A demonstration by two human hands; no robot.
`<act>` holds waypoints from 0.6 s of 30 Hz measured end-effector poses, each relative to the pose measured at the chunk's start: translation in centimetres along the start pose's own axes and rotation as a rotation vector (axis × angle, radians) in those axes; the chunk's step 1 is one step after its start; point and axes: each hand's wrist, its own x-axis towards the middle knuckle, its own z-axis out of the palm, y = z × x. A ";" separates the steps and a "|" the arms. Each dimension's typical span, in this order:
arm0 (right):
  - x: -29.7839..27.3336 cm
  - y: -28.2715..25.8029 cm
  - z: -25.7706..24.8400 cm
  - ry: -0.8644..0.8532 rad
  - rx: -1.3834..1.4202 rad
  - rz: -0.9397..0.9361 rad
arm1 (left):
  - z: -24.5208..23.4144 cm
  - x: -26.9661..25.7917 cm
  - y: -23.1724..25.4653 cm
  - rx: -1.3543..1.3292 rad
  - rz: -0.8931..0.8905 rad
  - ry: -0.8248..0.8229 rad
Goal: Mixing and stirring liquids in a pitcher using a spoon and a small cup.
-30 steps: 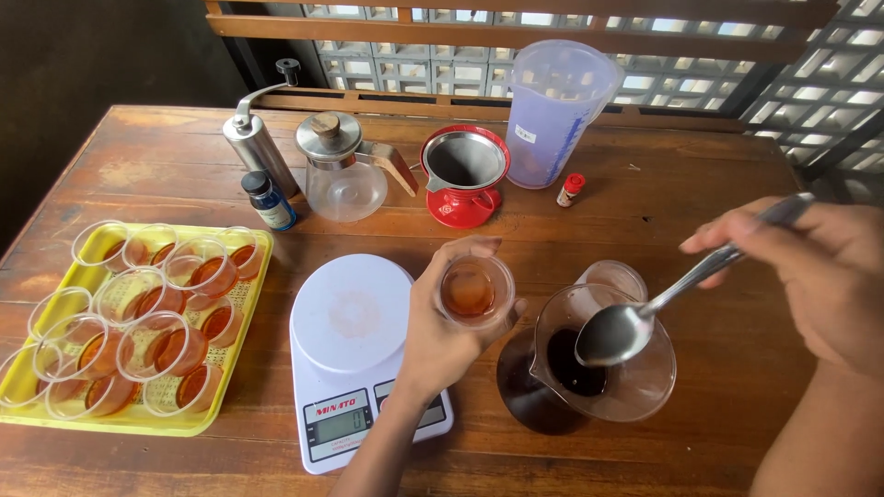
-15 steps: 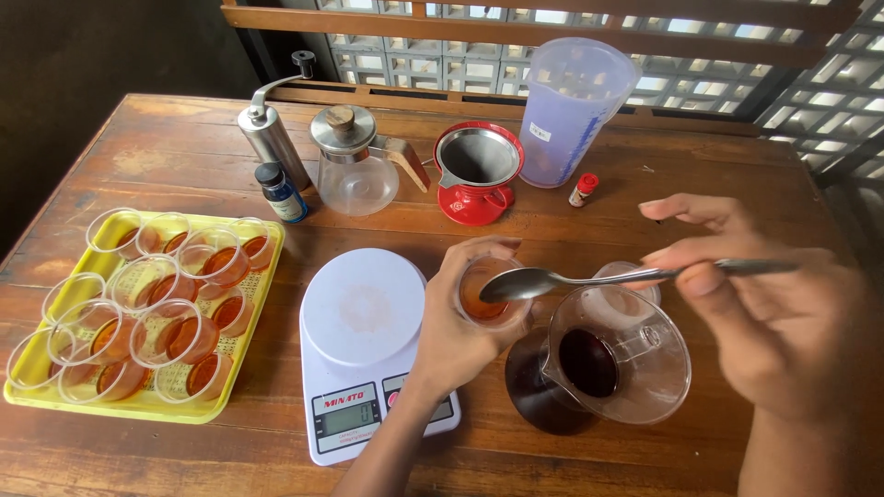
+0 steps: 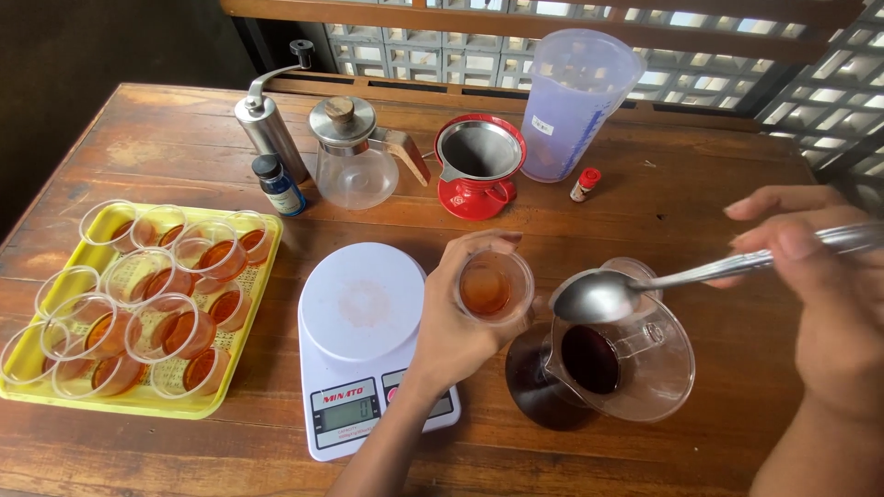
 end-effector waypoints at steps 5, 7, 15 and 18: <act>0.7 -1.7 -0.4 -0.111 -0.017 0.145 | 0.2 0.0 -0.1 0.011 0.013 0.001; 1.2 -2.5 0.1 -0.154 0.021 0.217 | 0.2 0.0 -0.1 0.012 0.008 0.000; 1.3 -0.8 2.5 -0.795 -0.350 0.107 | 0.4 0.1 -0.2 0.040 -0.031 0.017; 2.3 -0.3 2.1 -0.696 -0.296 0.163 | 0.5 0.1 -0.1 0.019 -0.035 0.019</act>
